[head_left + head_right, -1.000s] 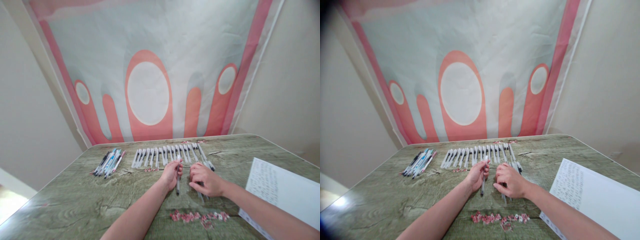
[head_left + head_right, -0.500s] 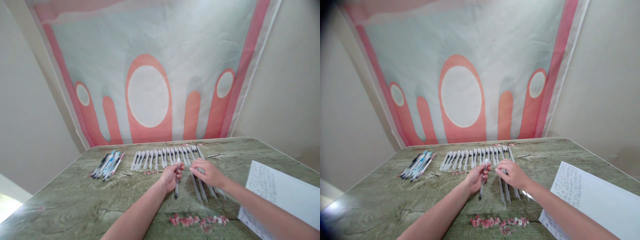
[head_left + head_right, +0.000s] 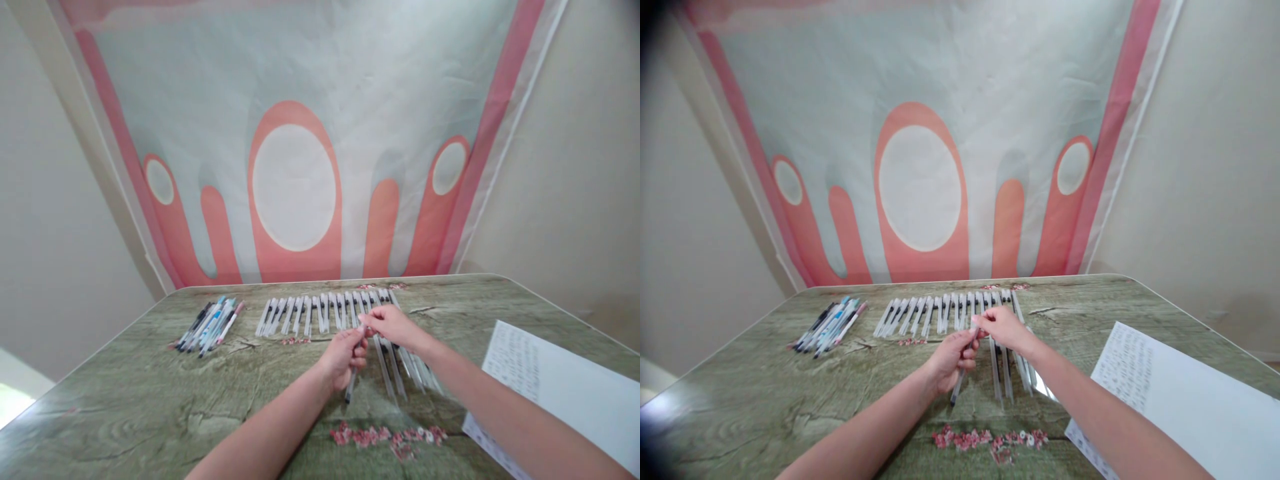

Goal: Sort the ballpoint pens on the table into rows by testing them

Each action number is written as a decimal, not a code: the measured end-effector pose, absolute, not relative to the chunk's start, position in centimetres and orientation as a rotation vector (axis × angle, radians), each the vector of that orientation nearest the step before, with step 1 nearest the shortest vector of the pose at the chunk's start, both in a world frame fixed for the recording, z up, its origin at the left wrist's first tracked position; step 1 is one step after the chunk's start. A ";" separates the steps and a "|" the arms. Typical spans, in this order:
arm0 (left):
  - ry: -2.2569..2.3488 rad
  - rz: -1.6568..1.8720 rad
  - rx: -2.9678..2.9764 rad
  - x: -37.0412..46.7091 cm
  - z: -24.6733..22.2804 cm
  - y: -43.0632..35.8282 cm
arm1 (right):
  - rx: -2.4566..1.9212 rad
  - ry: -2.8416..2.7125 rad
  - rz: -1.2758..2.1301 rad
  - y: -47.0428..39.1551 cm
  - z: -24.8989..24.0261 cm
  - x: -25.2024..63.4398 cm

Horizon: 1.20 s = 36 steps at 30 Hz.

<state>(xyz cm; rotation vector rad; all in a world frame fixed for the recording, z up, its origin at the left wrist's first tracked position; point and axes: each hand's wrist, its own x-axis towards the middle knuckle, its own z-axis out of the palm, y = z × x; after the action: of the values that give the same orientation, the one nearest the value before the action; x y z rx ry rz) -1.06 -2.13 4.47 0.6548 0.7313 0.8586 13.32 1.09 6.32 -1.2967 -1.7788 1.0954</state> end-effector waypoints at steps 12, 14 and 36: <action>0.889 0.808 0.823 -1.2 4.7 -2.4 | -1.350 -1.711 1.025 1.4 4.5 13.0; 0.900 0.795 0.816 -1.1 4.6 -2.5 | -1.325 -1.686 1.045 1.4 4.5 12.9; 0.975 1.113 0.648 -0.9 2.6 -1.2 | -1.317 -1.920 0.772 3.4 1.9 14.6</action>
<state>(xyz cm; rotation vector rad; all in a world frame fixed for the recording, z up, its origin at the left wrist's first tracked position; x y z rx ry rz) -0.87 -1.20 2.65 0.6477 0.9746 1.1134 14.55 3.36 1.93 -1.3171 -1.9197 0.7724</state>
